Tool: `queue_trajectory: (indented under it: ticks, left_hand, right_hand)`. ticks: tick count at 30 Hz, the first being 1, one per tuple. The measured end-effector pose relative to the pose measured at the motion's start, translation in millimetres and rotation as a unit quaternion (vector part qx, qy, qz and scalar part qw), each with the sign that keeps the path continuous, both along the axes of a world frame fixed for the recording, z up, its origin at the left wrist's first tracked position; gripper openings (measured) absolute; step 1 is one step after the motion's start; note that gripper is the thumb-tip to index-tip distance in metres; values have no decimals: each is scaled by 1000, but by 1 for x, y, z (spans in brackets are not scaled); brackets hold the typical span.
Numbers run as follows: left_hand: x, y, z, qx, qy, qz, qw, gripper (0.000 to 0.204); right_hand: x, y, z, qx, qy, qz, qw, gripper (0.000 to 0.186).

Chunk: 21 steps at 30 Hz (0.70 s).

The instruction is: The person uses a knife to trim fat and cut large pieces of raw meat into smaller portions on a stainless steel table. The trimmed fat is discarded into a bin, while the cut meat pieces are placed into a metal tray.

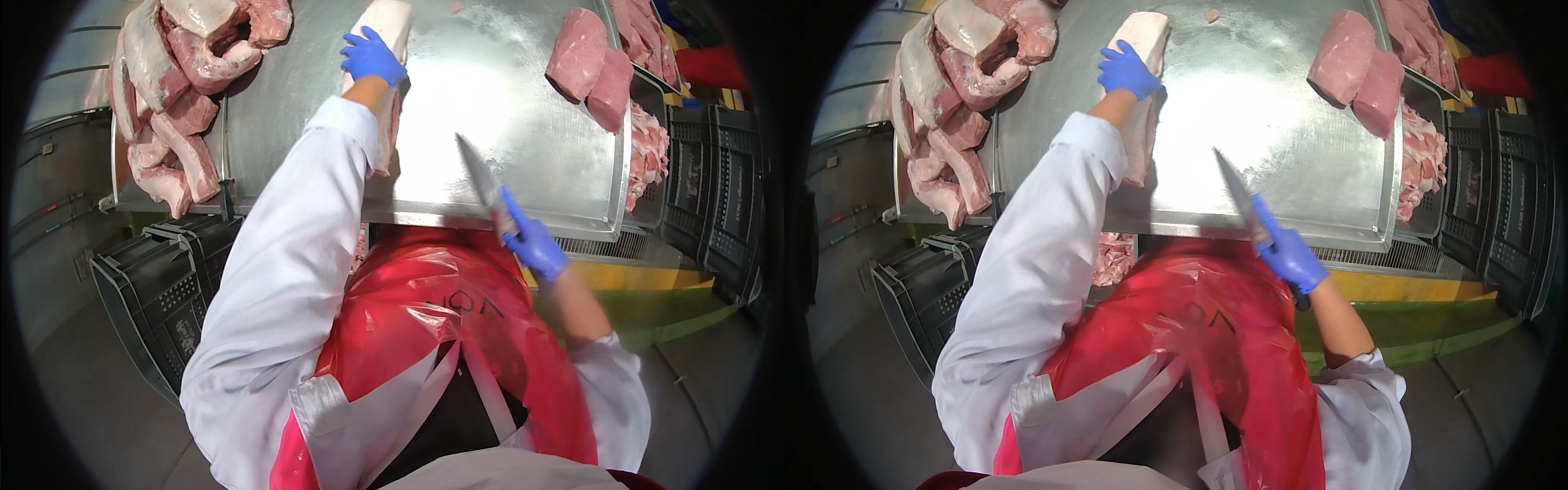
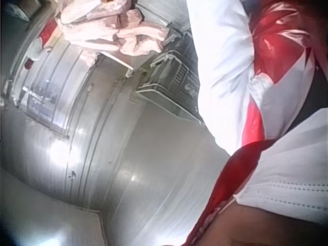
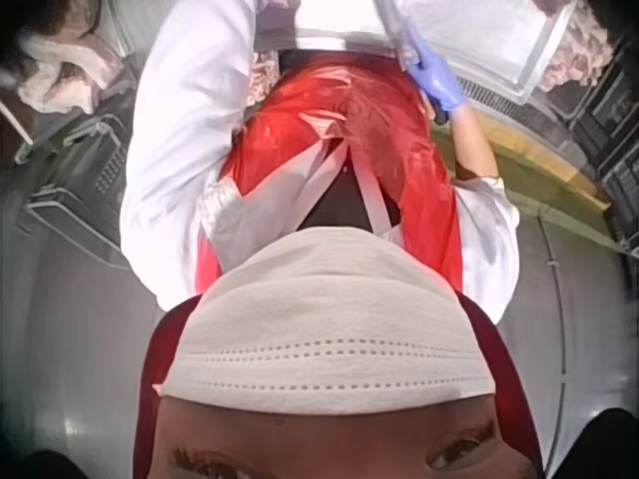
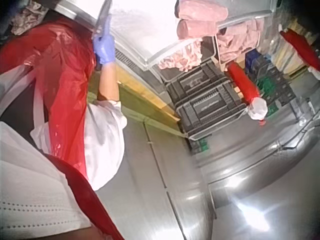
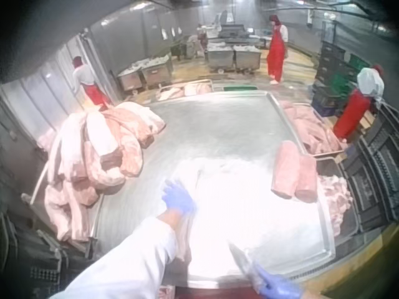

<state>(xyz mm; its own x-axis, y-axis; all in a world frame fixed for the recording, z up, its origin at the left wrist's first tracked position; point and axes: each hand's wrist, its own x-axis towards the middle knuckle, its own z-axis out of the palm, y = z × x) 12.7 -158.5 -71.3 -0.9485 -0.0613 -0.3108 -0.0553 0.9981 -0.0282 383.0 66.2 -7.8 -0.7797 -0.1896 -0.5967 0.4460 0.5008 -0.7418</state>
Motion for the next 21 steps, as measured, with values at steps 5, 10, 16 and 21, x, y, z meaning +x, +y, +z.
queue_trajectory:
  ticks: [5, 10, 16, 21]
  left_hand:
    - [-62, -96, -21, 182, -51, -29, 981, 95]
    - [-30, -125, -16, 632, -201, 150, 733, 32]
    - [-26, -98, -16, 267, -43, -45, 962, 43]
    - [-30, -51, 0, 195, 92, -112, 970, 42]
  right_hand:
    - [8, 67, 3, -52, 45, -243, 968, 88]
    - [12, 91, -13, -130, 46, -315, 939, 90]
    - [-40, 121, -28, -52, 82, -192, 977, 88]
    - [-115, 107, -45, -72, 146, -152, 975, 86]
